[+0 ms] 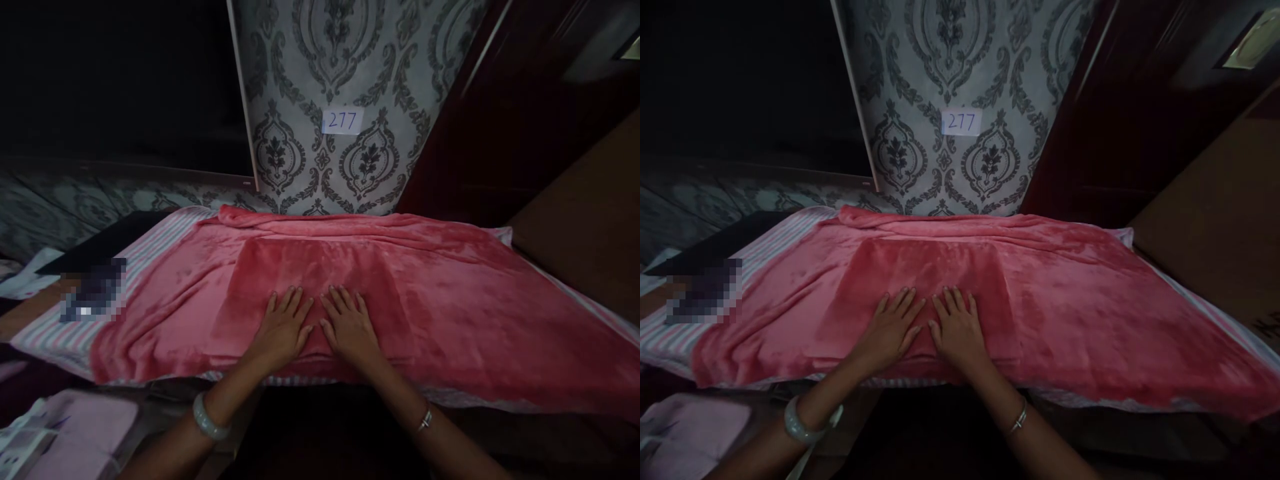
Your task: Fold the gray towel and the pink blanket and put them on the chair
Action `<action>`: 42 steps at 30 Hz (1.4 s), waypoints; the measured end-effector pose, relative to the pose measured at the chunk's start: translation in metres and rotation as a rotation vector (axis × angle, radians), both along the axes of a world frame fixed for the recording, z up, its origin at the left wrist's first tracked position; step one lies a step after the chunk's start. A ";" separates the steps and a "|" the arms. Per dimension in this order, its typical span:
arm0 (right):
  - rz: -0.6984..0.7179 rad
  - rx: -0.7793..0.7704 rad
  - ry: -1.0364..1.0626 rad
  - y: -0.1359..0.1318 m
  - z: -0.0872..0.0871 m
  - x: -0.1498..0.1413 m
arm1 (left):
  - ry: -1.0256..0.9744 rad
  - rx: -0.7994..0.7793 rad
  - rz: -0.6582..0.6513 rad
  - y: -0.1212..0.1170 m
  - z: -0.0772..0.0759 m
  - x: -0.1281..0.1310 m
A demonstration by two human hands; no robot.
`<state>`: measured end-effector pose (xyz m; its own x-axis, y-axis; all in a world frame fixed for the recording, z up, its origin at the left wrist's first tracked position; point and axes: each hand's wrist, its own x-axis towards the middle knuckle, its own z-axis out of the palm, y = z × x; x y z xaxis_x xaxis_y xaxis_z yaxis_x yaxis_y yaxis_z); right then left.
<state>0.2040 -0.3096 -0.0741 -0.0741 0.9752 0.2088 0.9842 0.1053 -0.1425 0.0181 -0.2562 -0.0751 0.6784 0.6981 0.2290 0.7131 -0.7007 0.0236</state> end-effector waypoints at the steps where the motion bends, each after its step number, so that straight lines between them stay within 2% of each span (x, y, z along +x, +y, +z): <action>1: 0.001 0.001 0.004 0.000 0.000 0.000 | 0.005 -0.004 0.002 0.000 0.001 0.000; 9: -0.015 0.003 0.041 -0.002 0.009 -0.001 | -0.021 0.010 0.023 0.000 0.006 -0.002; 14: 0.049 0.040 0.063 -0.026 0.007 0.006 | -0.109 0.073 -0.068 -0.019 0.009 -0.015; 17: 0.096 0.129 0.047 -0.044 -0.006 0.008 | -0.122 0.143 -0.153 -0.040 0.000 -0.021; 20: 0.115 0.208 0.018 -0.052 -0.023 0.008 | -0.116 0.205 -0.148 -0.052 -0.015 -0.020; 24: 0.117 0.274 0.012 -0.050 -0.038 0.007 | -0.145 0.275 -0.129 -0.049 -0.033 -0.018; 28: 0.116 0.272 0.010 -0.048 -0.042 0.004 | -0.164 0.259 -0.131 -0.046 -0.036 -0.016; 31: 0.104 0.241 0.019 -0.051 -0.037 0.003 | -0.168 0.198 -0.131 -0.050 -0.028 -0.017; 35: 0.105 0.176 0.088 -0.056 -0.011 0.019 | -0.140 0.110 -0.143 -0.046 0.002 -0.032; 37: 0.054 0.191 0.112 -0.056 0.005 0.039 | -0.152 0.131 -0.043 -0.036 0.020 -0.047; 39: -0.041 0.237 0.097 -0.055 0.016 0.059 | -0.160 0.169 0.115 -0.025 0.036 -0.063; 42: -0.133 0.269 0.040 -0.053 0.009 0.078 | -0.130 0.187 0.277 -0.012 0.041 -0.078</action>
<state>0.2824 -0.3627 -0.0648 0.0639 0.8853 0.4607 0.9860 0.0152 -0.1660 -0.0600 -0.2678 -0.0345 0.4265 0.7892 0.4420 0.8759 -0.4823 0.0160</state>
